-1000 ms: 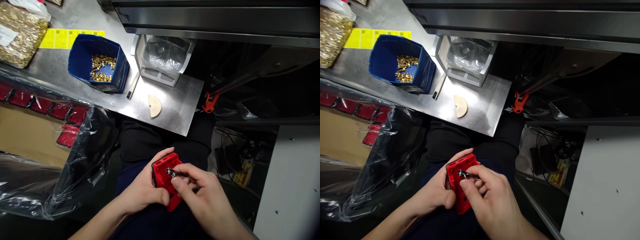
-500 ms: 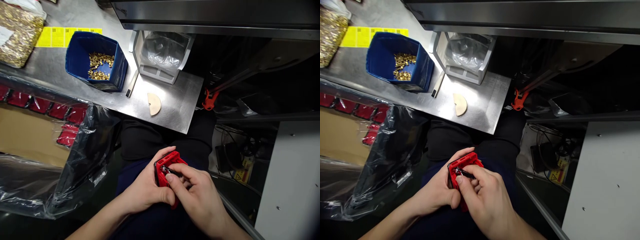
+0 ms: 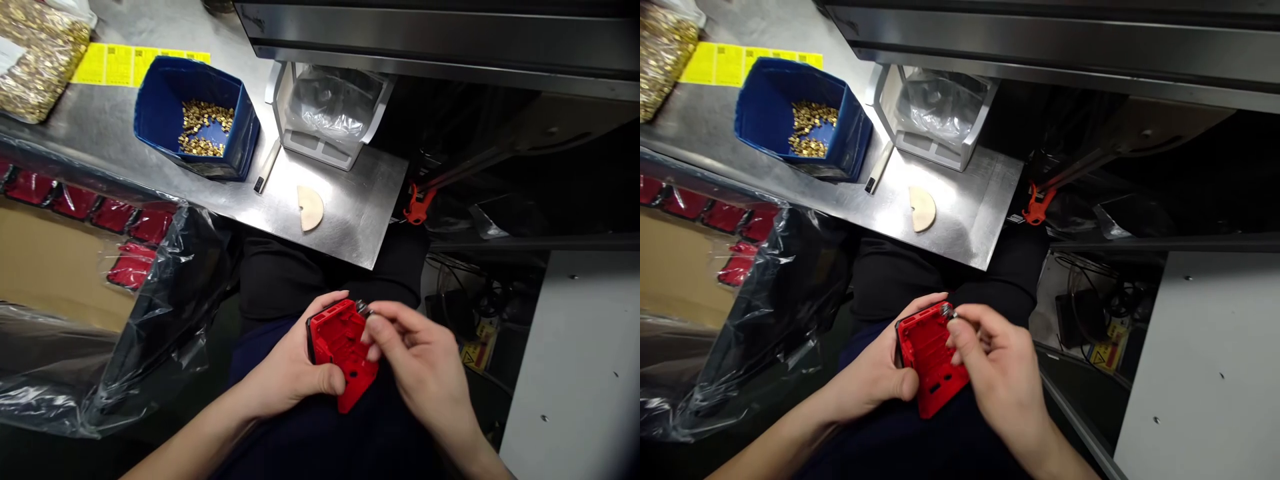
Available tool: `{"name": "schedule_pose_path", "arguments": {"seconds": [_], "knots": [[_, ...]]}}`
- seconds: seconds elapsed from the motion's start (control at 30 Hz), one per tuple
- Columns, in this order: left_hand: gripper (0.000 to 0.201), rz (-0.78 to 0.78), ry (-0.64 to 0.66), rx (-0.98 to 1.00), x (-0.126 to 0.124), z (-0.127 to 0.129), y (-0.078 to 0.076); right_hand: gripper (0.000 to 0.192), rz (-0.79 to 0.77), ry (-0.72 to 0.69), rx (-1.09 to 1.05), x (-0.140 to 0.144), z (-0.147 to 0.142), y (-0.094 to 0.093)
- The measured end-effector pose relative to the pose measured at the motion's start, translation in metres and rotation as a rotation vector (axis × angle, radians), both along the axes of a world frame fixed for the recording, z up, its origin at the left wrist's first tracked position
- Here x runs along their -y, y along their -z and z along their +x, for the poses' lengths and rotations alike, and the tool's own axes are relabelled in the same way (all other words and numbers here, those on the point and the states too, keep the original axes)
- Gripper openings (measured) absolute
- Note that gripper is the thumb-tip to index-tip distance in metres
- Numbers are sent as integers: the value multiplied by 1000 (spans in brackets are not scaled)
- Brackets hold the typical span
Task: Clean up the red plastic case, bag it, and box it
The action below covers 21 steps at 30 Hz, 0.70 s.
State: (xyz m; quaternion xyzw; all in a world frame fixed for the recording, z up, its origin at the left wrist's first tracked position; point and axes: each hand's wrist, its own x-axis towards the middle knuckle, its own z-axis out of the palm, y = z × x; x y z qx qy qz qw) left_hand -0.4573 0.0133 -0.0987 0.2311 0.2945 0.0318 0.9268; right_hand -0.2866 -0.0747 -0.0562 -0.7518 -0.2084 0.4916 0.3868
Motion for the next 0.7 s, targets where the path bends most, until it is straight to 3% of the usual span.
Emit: {"name": "schedule_pose_path", "arguments": {"seconds": [0.1, 0.3, 0.5, 0.6, 0.7], "knots": [[107, 3, 0, -21, -1, -1, 2, 29, 48, 75, 179, -16, 25, 17], [103, -133, -52, 2, -2, -4, 7, 26, 201, -89, 677, -74, 63, 86], [93, -298, -121, 73, -5, -8, 12, 30, 75, -226, 956, -130, 65, 150], [94, -314, -184, 113, -6, -10, 13, 39, 85, -239, 936, -129, 64, 157], [96, -331, -255, 126, -6, -13, 17, 39, 198, -157, 767, -100, 60, 132]]}}
